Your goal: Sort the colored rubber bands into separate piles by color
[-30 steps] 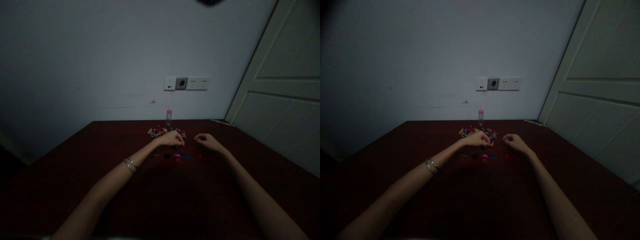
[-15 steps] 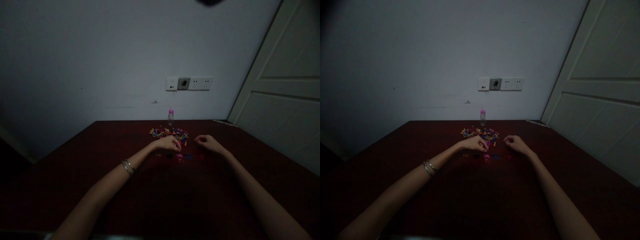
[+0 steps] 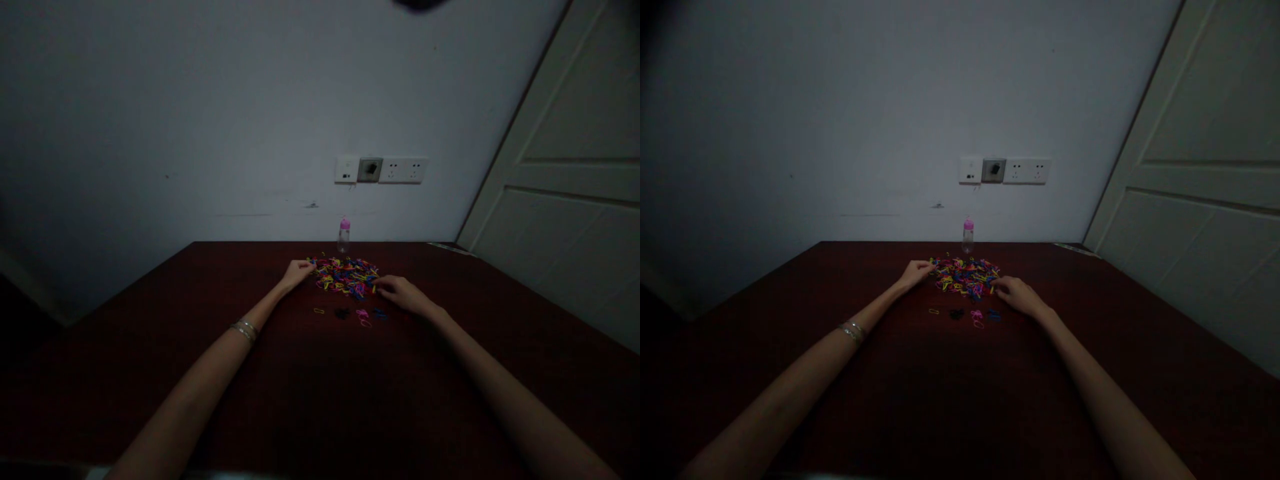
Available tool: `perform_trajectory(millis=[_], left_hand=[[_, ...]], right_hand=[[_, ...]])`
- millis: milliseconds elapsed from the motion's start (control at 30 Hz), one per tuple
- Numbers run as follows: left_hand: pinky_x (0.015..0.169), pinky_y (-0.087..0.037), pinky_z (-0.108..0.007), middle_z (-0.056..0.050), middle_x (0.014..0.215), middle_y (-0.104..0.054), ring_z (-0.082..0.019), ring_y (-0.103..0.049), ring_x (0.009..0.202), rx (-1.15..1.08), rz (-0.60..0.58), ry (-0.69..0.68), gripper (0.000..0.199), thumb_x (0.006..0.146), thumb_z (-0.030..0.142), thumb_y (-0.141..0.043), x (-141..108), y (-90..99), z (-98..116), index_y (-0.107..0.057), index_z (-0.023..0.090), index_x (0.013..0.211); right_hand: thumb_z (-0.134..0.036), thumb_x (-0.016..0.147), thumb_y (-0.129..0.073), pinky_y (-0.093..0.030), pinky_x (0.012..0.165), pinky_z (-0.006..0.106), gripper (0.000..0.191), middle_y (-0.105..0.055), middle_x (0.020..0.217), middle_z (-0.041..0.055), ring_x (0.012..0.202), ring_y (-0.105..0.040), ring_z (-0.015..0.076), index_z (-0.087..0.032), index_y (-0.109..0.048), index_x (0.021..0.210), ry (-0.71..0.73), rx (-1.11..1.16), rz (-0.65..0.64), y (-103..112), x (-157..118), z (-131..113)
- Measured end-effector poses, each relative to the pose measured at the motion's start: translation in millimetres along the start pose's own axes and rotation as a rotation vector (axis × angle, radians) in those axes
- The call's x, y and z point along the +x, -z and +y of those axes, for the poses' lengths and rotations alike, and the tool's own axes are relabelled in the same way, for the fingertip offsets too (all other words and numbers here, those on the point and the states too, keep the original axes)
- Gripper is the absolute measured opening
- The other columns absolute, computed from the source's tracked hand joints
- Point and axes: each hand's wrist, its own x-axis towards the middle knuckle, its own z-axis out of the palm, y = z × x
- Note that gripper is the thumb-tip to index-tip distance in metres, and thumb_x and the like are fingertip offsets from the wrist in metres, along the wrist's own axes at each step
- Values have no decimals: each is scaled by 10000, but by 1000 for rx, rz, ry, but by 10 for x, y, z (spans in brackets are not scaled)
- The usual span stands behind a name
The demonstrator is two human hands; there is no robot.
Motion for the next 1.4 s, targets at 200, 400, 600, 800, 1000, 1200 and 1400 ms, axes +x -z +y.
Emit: perform_trajectory(millis=[200, 400, 600, 800, 1000, 1200, 1400], left_hand=[[478, -253, -208, 33, 469, -447, -84, -354, 484, 72, -16, -83, 379, 703, 450, -541, -6, -14, -118, -678, 96, 696], [509, -283, -210, 12, 524, -505, -95, -396, 526, 78, 7, -93, 389, 706, 453, -537, -64, -29, -68, -679, 91, 695], [501, -264, -204, 22, 487, -470, -89, -376, 508, 63, 18, -54, 379, 712, 433, -535, -103, -27, -7, -680, 84, 692], [477, -233, -207, 44, 427, -393, -79, -326, 458, 63, 2, -48, 395, 724, 462, -526, -53, -27, -69, -663, 95, 668], [474, -196, -208, 56, 421, -350, -69, -290, 450, 55, 8, -28, 435, 711, 512, -519, -56, -38, -74, -636, 97, 653], [478, -195, -211, 53, 423, -354, -71, -293, 469, 56, 6, -40, 458, 692, 540, -520, -116, -7, 5, -603, 101, 591], [479, -227, -206, 49, 430, -378, -73, -318, 476, 61, 20, -37, 404, 714, 471, -510, -109, 3, 15, -610, 98, 596]], right_hand=[[-252, 808, -485, -442, 790, 289, 227, -637, 997, 63, 898, -587, 193, -210, -651, 957, -8, -99, -31, 25, 46, -43], [-267, 815, -479, -443, 727, 270, 175, -614, 927, 54, 823, -581, 173, -215, -643, 846, -9, -129, -55, 89, 75, -109], [-292, 807, -501, -448, 746, 287, 187, -595, 947, 68, 812, -573, 173, -202, -664, 814, 7, -72, -16, 165, 103, -108], [-332, 788, -535, -457, 718, 293, 202, -657, 844, 57, 767, -590, 179, -187, -669, 826, -7, 88, 45, 188, 132, -153], [-287, 785, -539, -442, 650, 265, 179, -656, 755, 35, 693, -578, 149, -171, -668, 829, 119, 213, -7, 81, 259, -627], [-259, 780, -572, -408, 580, 236, 156, -634, 719, 24, 624, -553, 122, -164, -668, 859, 228, 229, -98, -170, 405, -1107], [-213, 753, -597, -390, 558, 211, 149, -629, 712, 13, 611, -549, 108, -172, -665, 879, 281, 260, -181, -319, 443, -1312]])
